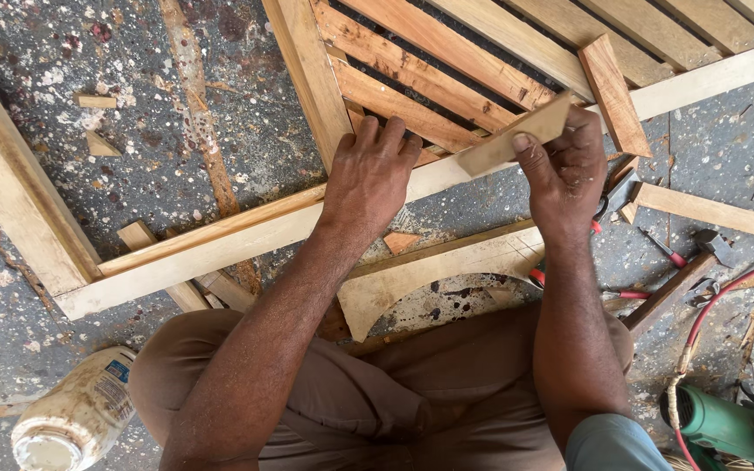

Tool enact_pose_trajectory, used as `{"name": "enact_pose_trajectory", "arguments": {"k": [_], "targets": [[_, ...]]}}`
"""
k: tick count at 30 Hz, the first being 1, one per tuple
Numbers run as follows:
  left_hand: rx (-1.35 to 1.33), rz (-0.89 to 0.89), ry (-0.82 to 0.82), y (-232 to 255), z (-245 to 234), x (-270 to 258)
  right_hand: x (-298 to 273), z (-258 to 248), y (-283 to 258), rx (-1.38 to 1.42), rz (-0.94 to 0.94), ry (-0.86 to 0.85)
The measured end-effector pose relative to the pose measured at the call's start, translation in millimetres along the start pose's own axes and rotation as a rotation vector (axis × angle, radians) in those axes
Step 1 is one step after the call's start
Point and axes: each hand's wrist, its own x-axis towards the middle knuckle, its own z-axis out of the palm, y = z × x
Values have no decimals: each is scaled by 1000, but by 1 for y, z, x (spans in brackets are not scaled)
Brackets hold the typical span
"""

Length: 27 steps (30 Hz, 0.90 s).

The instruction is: The person assembles a wooden lattice frame by hand, hammering nails to secure thin slats, marking wood with a pencil, and using a circular saw to cut a wooden piece.

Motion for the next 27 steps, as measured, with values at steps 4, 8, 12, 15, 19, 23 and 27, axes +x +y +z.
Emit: {"name": "enact_pose_trajectory", "arguments": {"k": [4, 8, 12, 15, 19, 23, 27], "targets": [[-2, -15, -11, 2, -3, 1, -8, 19, 19, 127, -73, 34], [-47, -31, 33, 2, -4, 0, -19, 38, 16, 6, -68, -46], [-86, -52, 47, 0, -1, 0, -17, 39, 6, -62, -105, -65], [-106, -39, 91, -3, 3, 1, -17, 40, 3, -133, -138, -64], [-115, -55, 88, -1, 3, 1, -20, 47, 0, -479, -320, -47], [-103, -45, 121, -1, 7, -1, -18, 51, -6, -632, -328, -107], [-128, -6, 146, -6, 15, 4, -13, 38, -29, -466, -186, -140]]}}
